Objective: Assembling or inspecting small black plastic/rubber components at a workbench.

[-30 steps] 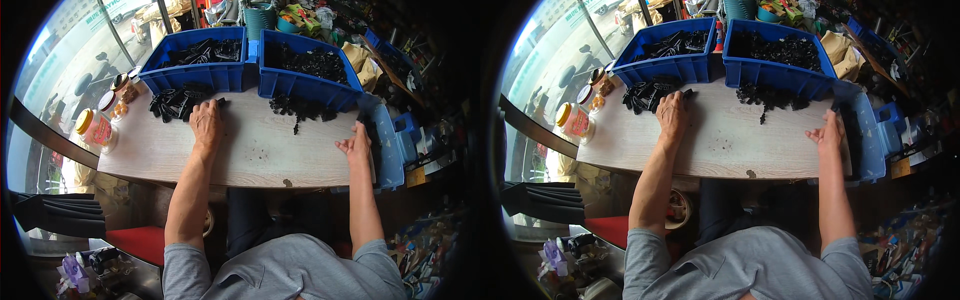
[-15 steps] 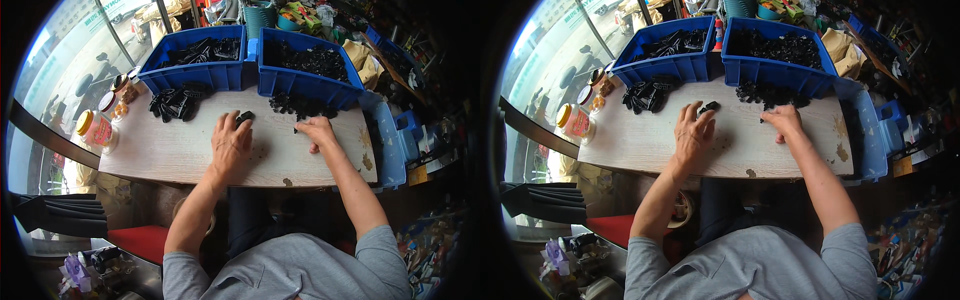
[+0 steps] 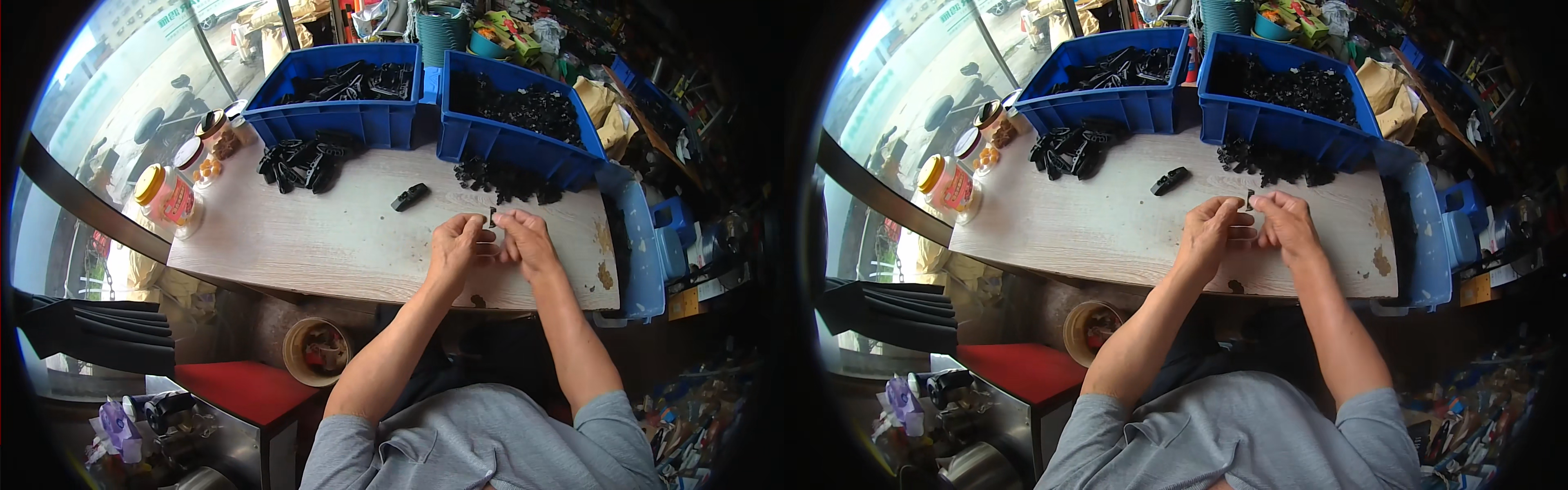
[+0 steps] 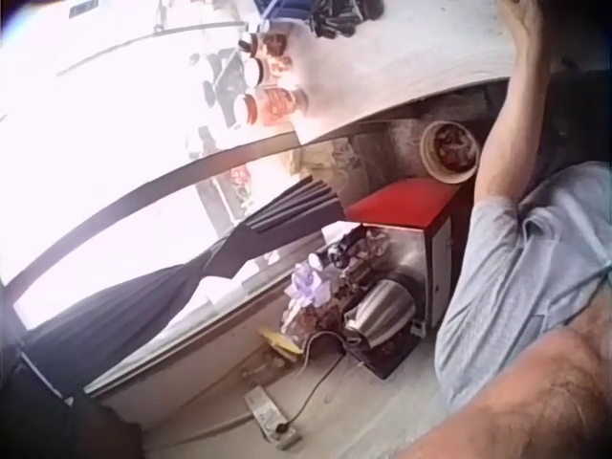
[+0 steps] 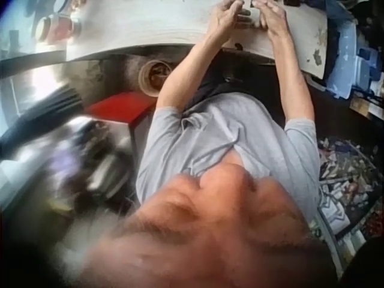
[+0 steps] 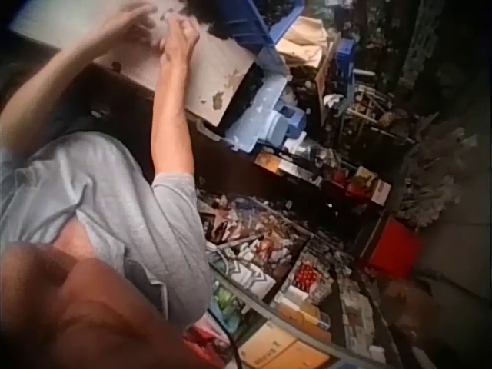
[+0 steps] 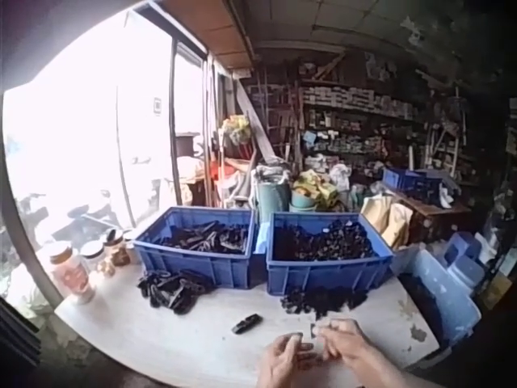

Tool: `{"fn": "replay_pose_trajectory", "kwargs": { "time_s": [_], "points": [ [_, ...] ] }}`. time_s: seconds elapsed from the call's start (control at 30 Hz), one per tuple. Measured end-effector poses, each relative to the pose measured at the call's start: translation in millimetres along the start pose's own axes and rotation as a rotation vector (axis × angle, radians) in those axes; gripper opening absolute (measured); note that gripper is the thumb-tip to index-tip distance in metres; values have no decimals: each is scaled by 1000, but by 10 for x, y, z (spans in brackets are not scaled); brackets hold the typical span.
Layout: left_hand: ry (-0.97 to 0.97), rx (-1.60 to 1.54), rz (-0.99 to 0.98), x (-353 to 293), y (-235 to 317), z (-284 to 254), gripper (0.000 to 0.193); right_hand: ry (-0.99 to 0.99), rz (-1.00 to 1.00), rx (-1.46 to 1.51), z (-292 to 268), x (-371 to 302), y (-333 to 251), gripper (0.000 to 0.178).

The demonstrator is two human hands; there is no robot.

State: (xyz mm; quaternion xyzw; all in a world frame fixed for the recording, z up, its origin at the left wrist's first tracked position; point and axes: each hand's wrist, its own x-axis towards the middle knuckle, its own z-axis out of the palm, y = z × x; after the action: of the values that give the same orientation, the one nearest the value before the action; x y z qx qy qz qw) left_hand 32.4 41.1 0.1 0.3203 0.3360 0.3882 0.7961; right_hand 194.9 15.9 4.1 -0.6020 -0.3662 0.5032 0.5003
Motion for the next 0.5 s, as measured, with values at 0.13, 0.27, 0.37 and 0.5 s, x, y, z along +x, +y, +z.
{"fn": "replay_pose_trajectory", "kwargs": {
  "time_s": [0.13, 0.27, 0.37, 0.5],
  "points": [
    [-63, -135, 23, 40, -43, -105, 26, -50, -91, 72, 159, -127, 20, 16],
    [-52, -238, 21, 34, -56, -122, 22, -42, -120, 60, 164, -169, 30, 18],
    [-45, -242, 42, 28, -69, -143, 19, -41, -124, 67, 207, -197, 5, 24],
    [-13, -204, 76, -20, -76, -115, 16, -65, -165, 97, 153, -189, 44, 29]
  ]
}}
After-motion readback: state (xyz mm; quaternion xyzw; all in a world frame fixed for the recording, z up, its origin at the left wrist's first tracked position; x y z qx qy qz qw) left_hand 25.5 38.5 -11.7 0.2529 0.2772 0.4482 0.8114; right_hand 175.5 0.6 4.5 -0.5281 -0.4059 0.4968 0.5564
